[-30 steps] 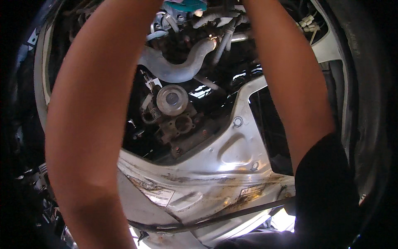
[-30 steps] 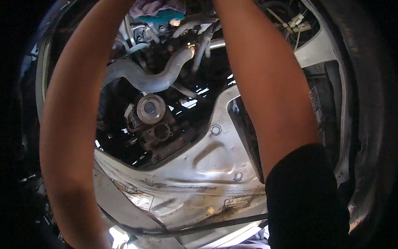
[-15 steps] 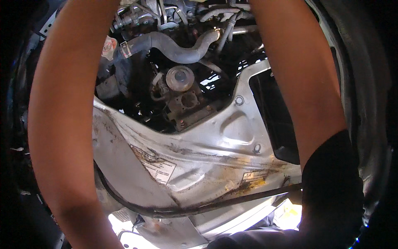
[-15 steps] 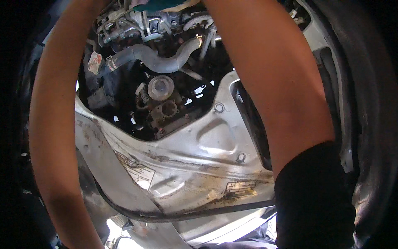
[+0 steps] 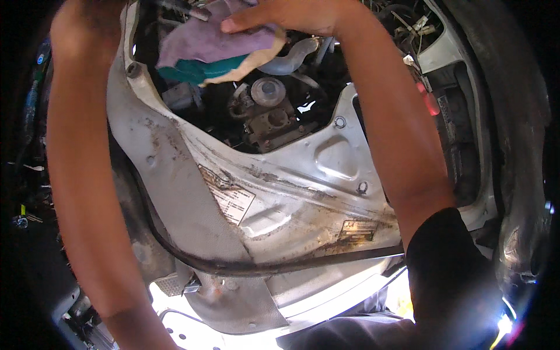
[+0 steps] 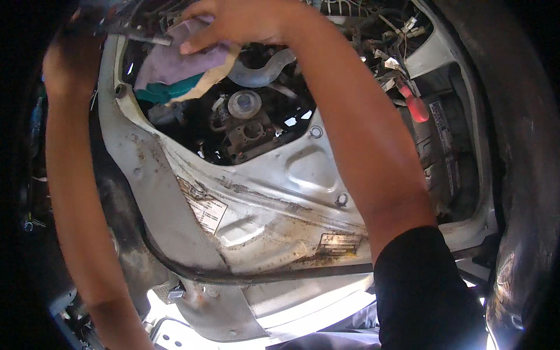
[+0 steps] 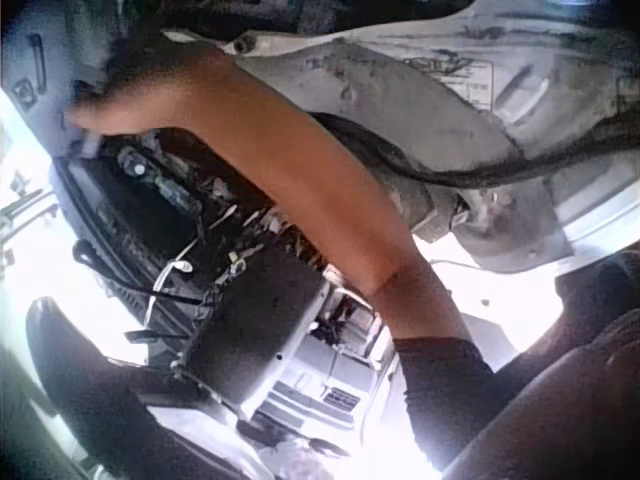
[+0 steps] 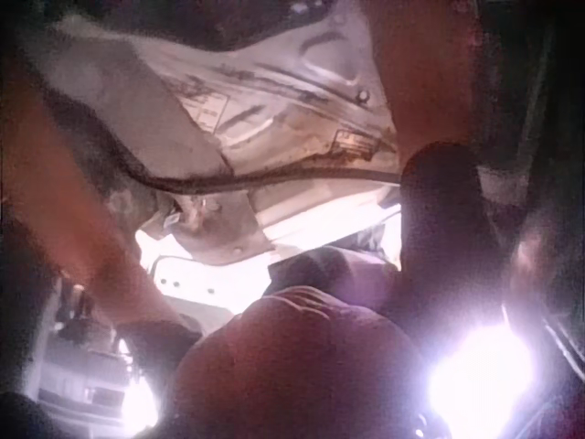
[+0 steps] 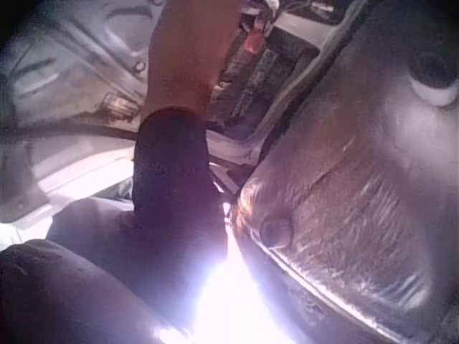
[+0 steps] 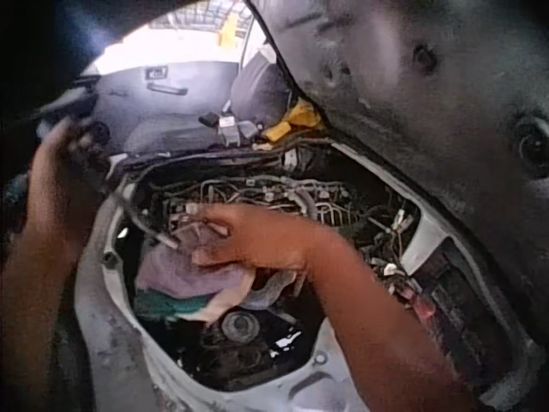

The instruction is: The person connects a battery tester to the vehicle's battery terminals and operates the device to read measurements. They then retrieve pliers and a cloth from a tool cabinet, wipe the engine bay, and place the tools back before entering the vehicle.

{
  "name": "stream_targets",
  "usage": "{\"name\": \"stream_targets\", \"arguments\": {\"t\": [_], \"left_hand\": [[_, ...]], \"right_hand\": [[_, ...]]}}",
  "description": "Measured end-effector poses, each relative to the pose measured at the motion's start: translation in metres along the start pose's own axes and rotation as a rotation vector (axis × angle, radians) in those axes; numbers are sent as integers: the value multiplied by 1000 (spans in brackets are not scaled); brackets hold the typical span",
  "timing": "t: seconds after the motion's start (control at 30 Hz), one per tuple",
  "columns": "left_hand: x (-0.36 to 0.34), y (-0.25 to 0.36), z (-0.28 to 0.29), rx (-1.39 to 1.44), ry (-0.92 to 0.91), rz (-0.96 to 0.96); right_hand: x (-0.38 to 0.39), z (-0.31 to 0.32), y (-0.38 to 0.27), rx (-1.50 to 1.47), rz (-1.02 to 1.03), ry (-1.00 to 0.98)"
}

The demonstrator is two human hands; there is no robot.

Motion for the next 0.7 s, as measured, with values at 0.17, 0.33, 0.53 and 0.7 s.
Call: {"name": "stream_targets", "arguments": {"t": [0.17,0.33,0.53,0.7], "left_hand": [[4,-19,82,276,-426,193],[52,13,126,200,-254,83],[73,26,175,431,-516,160],[85,38,118,218,267,343]], "right_hand": [[39,19,16,-317,-292,-160],[24,-1,9,-270,-183,-154],[12,-29,2,-391,16,-144],[0,-64,10,-976,59,250]]}}
Point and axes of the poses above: each hand's wrist, its own x-axis away from the middle knuckle, its own z-axis out of the back of the hand, y = z × x, the point moved 2 cm from there along -x, towards the middle knuckle, and after that the axes turned 10 degrees about -x, right-handed, at the moved point
